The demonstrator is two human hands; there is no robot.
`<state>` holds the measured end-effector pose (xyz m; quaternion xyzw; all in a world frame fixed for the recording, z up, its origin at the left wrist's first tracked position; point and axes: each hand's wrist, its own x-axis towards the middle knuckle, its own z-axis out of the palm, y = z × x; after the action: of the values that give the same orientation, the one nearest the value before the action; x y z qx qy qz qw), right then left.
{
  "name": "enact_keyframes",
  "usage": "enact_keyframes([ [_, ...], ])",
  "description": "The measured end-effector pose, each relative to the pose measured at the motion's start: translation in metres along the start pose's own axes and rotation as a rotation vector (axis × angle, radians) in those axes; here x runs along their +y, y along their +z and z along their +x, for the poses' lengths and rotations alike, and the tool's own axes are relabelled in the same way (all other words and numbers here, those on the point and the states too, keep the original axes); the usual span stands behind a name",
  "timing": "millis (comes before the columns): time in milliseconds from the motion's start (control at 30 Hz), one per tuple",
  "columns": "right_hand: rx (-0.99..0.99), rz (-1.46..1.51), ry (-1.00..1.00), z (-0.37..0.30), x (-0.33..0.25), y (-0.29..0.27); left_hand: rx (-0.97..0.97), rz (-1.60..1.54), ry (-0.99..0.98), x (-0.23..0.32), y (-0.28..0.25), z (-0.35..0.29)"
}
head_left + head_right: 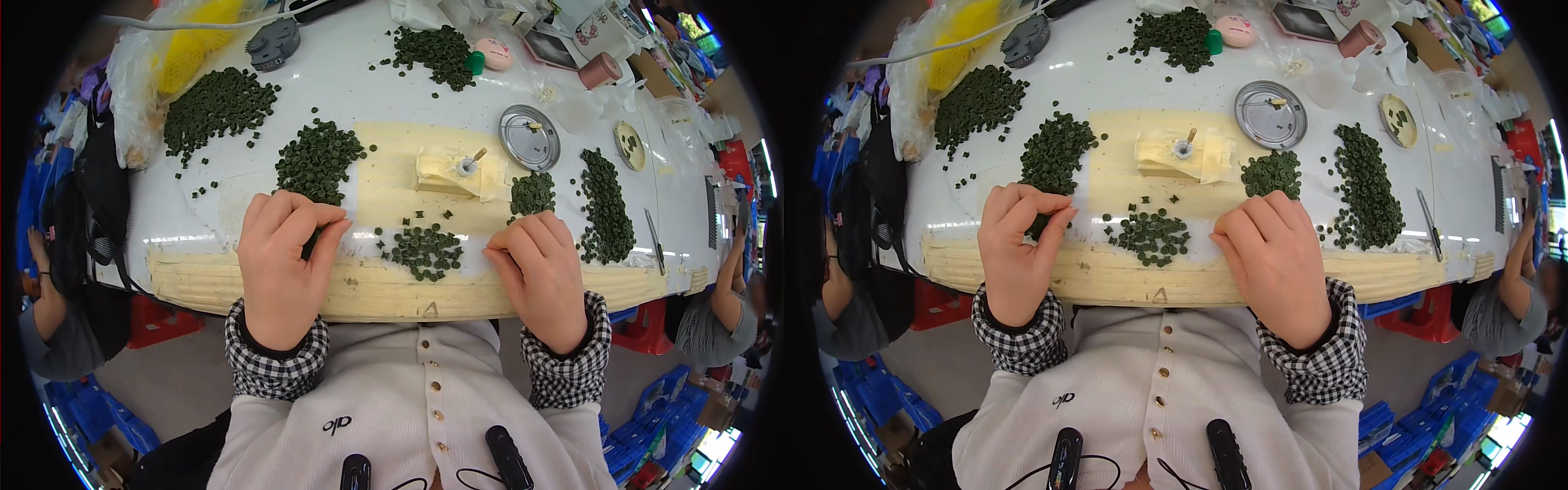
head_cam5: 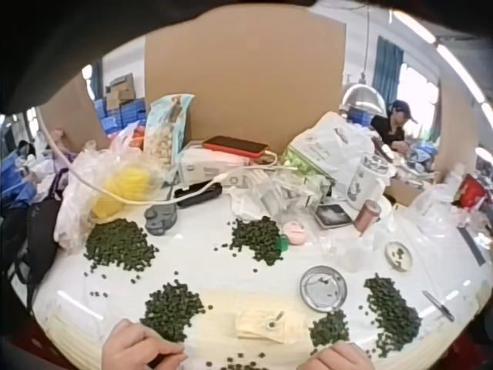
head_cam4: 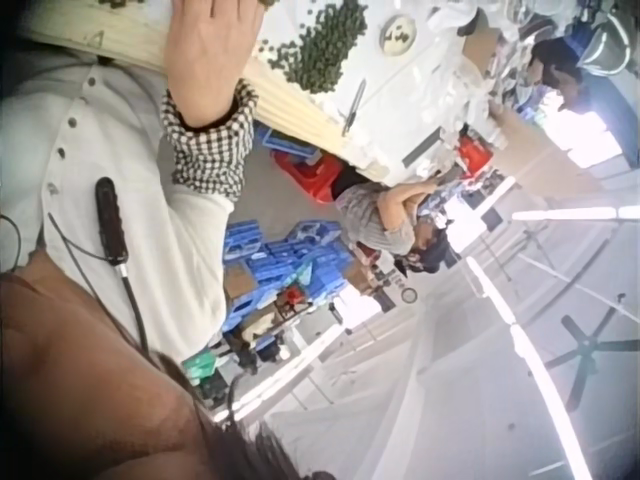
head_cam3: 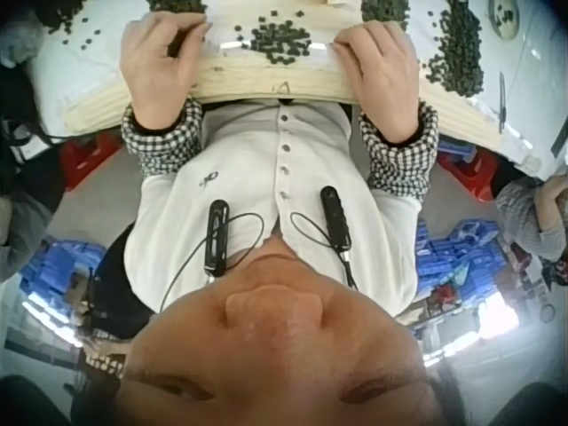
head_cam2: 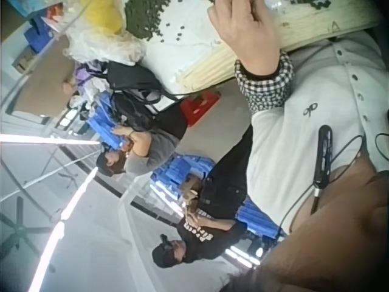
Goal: Manually assembling small green plastic components at a factory workbench.
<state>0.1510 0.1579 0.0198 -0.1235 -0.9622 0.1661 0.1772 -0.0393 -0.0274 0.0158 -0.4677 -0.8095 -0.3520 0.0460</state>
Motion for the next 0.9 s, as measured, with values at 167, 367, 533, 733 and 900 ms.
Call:
enact_keyframes([
  [167,0.075,0.182,0.061,-0.006,-0.002,0.002,-0.088,0.095,-0.011,0.002,-0.005,-0.003],
  [367,0.117,0.321,0.079,-0.003,-0.011,0.0,-0.09,0.096,-0.001,0.0,-0.001,-0.004],
  [533,0.162,0.368,0.039,0.001,-0.014,0.005,-0.044,0.112,-0.008,-0.002,0.007,0.0],
  [733,0.208,0.429,0.037,0.002,-0.016,0.007,-0.006,0.178,0.05,0.001,0.008,0.0],
  [900,0.212,0.403,0.036,0.001,-0.016,0.011,-0.02,0.145,0.06,-0.004,0.008,-0.002],
])
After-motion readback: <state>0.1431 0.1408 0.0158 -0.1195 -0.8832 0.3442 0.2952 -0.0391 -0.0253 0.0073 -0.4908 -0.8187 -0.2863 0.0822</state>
